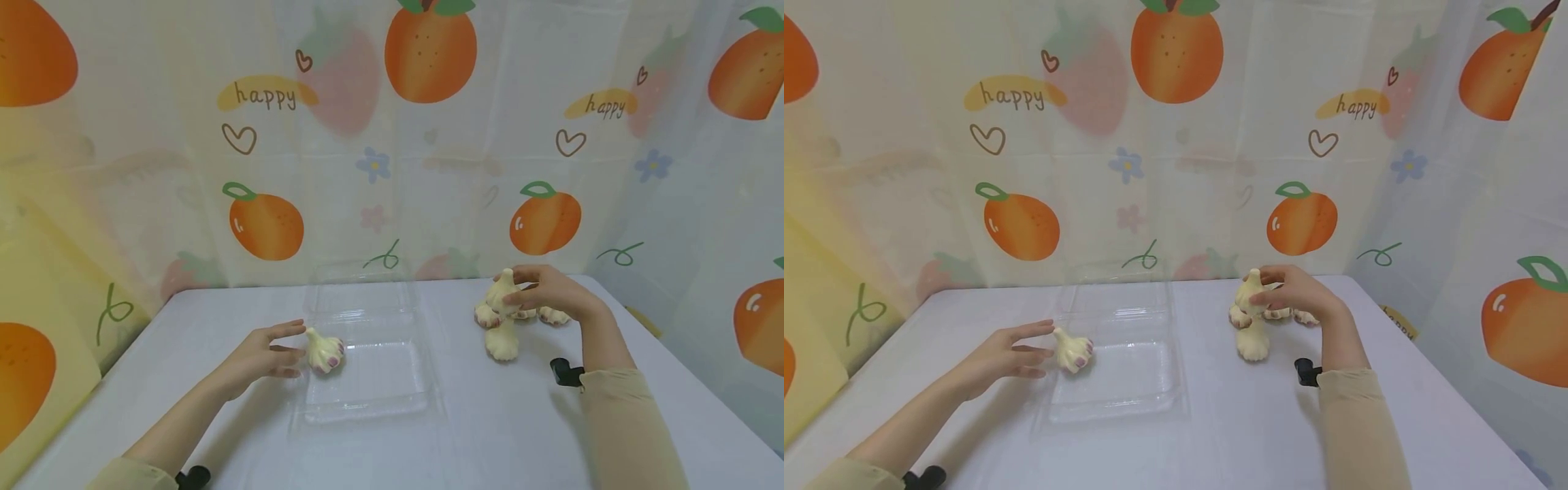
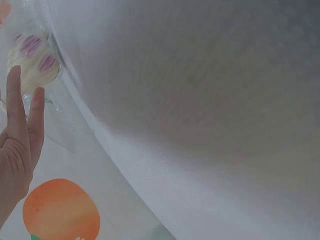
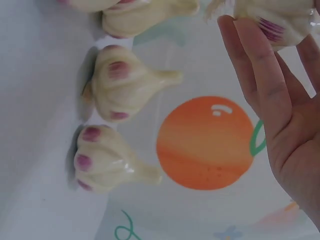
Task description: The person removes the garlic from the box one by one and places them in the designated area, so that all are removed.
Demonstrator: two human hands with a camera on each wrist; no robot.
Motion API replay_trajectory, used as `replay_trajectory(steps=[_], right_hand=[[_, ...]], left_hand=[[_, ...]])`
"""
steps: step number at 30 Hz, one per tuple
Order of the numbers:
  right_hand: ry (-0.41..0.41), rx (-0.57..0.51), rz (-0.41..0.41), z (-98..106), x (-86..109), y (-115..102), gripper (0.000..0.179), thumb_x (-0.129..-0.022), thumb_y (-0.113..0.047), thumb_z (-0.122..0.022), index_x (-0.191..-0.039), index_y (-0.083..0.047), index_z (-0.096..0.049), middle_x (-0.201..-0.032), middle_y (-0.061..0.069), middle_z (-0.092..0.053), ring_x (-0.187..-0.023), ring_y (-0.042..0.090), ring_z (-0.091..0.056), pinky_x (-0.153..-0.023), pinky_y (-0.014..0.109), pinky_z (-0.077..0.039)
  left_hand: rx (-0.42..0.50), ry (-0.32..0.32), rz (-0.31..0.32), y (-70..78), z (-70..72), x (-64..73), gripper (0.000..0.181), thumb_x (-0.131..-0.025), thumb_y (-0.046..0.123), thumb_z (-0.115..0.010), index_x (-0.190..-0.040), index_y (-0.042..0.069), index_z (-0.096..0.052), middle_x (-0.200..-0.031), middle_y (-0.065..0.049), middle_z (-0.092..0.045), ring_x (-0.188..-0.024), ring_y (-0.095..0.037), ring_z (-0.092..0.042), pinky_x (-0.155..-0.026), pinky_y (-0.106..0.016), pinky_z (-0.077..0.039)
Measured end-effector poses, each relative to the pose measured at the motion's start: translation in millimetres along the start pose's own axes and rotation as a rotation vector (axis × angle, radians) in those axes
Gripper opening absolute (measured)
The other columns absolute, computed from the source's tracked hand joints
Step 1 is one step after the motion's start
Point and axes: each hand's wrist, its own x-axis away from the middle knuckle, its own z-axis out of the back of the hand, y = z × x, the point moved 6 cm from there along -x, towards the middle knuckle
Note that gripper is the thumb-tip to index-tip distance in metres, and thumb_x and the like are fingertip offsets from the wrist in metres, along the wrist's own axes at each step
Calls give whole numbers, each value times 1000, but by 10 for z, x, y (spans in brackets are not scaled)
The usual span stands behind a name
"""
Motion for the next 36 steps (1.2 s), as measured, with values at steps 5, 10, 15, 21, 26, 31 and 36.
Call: replay_trajectory(steps=[5, 10, 15, 21, 26, 31, 36], right_hand=[[46, 8, -28, 96, 61, 99, 60, -90, -38, -70, -141, -11, -52, -147, 24, -47, -121, 31, -60, -94, 39, -61], [83, 2, -47, 181, 115, 249, 59, -91, -39, -69, -141, -12, -53, -147, 24, -47, -113, 23, -64, -94, 39, -61], [86, -6, -89, 217, 142, 402, 72, -92, -38, -68, -149, -4, -39, -152, 28, -39, -117, 29, -63, -98, 43, -60], [55, 34, -156, 208, 165, 550, 89, -92, -42, -68, -154, 4, -23, -153, 33, -35, -119, 31, -63, -102, 48, -57], [27, 24, -187, 162, 184, 650, 78, -90, -42, -70, -148, -1, -39, -150, 29, -42, -114, 22, -63, -98, 41, -60], [-38, -24, -212, 79, 199, 767, 80, -89, -36, -71, -148, 5, -35, -148, 31, -41, -106, 16, -64, -93, 36, -62], [-81, -54, -216, 7, 221, 863, 75, -88, -30, -72, -143, 8, -38, -140, 28, -47, -102, 13, -63, -94, 39, -62]], left_hand=[[2, -2, -2, -5, 3, -4, 66, -92, 6, -64, -149, -7, -34, -166, -17, -19, -133, -44, -51, -87, -36, -64], [0, -5, -3, -5, 1, -7, 66, -92, 6, -64, -149, -7, -34, -166, -17, -19, -134, -45, -49, -87, -36, -64], [1, -8, -7, -3, 5, -3, 66, -92, 6, -64, -150, -7, -34, -166, -17, -18, -134, -44, -50, -87, -36, -64], [3, -12, -13, 7, 9, 3, 66, -92, 6, -64, -150, -7, -33, -166, -18, -18, -133, -44, -51, -87, -36, -64], [2, -12, -12, 13, 7, 6, 66, -92, 6, -64, -150, -7, -33, -166, -18, -18, -133, -44, -51, -87, -36, -64], [4, -16, -11, 9, 8, 12, 67, -92, 6, -64, -150, -8, -32, -166, -18, -17, -133, -44, -50, -87, -36, -64], [0, -10, -4, -2, 1, 7, 66, -92, 5, -63, -150, -7, -33, -166, -18, -17, -133, -44, -51, -87, -36, -64]])
